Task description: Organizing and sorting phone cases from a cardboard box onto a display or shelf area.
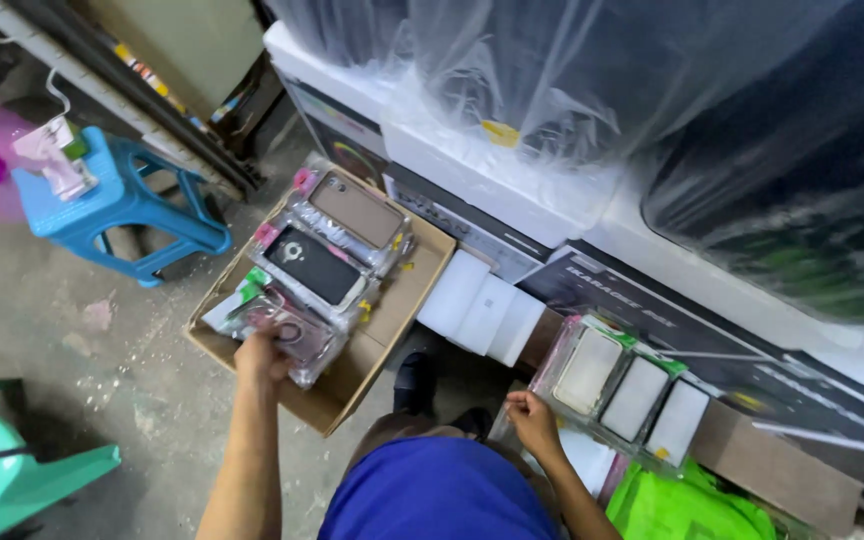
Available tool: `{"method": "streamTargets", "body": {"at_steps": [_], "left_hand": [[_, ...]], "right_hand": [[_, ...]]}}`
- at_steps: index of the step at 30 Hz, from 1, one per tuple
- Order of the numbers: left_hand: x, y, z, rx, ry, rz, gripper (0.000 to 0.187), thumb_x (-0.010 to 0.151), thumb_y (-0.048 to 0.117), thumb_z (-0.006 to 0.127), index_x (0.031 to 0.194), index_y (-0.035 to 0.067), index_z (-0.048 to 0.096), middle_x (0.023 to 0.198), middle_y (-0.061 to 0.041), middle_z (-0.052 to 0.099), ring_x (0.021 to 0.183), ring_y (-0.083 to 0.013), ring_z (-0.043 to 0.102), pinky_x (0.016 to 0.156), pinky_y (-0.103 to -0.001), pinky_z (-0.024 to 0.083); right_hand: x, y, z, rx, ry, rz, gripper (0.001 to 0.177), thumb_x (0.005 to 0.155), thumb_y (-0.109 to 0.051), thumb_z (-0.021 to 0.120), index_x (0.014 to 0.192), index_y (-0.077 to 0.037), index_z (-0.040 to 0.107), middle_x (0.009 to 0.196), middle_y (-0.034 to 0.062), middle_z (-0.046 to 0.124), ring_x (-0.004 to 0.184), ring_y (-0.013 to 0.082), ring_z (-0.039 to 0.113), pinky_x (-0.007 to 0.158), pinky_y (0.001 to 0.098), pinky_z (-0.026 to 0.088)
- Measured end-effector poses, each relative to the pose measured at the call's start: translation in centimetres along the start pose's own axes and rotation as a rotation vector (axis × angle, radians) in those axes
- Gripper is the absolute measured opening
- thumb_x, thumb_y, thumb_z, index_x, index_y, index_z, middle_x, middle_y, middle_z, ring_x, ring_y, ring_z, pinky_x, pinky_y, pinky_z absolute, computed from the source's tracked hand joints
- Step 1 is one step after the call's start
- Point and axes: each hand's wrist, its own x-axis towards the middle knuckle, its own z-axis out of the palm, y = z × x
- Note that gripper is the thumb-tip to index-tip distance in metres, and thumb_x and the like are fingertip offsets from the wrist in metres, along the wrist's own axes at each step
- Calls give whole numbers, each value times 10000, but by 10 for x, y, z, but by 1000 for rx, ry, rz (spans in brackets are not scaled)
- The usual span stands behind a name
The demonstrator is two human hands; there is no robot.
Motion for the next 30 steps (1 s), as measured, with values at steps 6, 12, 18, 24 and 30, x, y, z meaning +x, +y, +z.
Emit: {"method": "streamTargets", "body": {"at_steps": [6,12,18,24,30], "left_hand": [[-62,30,15,-116,-298,-33,375,873,33,521,1230,71,629,1086,-83,705,1014,-259,677,943,-462,555],[-139,27,72,-39,-582,-164,474,879,24,592,1349,90,576,1236,-94,670,1123,-286,649,983,-504,510],[-158,6,119,44,-876,-406,600,777,-50,579,1373,11,543,1280,-151,668,1173,-307,655,1008,-617,509],[-137,-9,131,135,-909,-434,574,827,-79,491,1394,3,498,1289,-167,642,1158,-309,648,1006,-683,515],[-134,-7,142,261,-817,-426,539,876,-85,415,1397,22,495,1274,-170,650,1119,-319,657,961,-686,531]], "right_hand": [[9,11,0,157,46,56,247,873,-73,678,1112,-14,695,887,56,745,734,135,697,681,290,580],[39,-13,34,312,70,242,347,891,-164,725,1210,-44,661,891,67,712,691,146,670,548,304,504],[49,-42,72,675,28,426,785,899,-197,734,1541,-38,311,1007,120,679,730,196,672,560,338,520],[60,-44,98,843,81,430,808,870,-218,752,1536,-47,327,1064,39,694,777,146,677,588,312,539],[61,-61,102,791,166,381,339,891,-198,738,1182,-47,648,1011,46,656,768,121,629,593,292,526]]}}
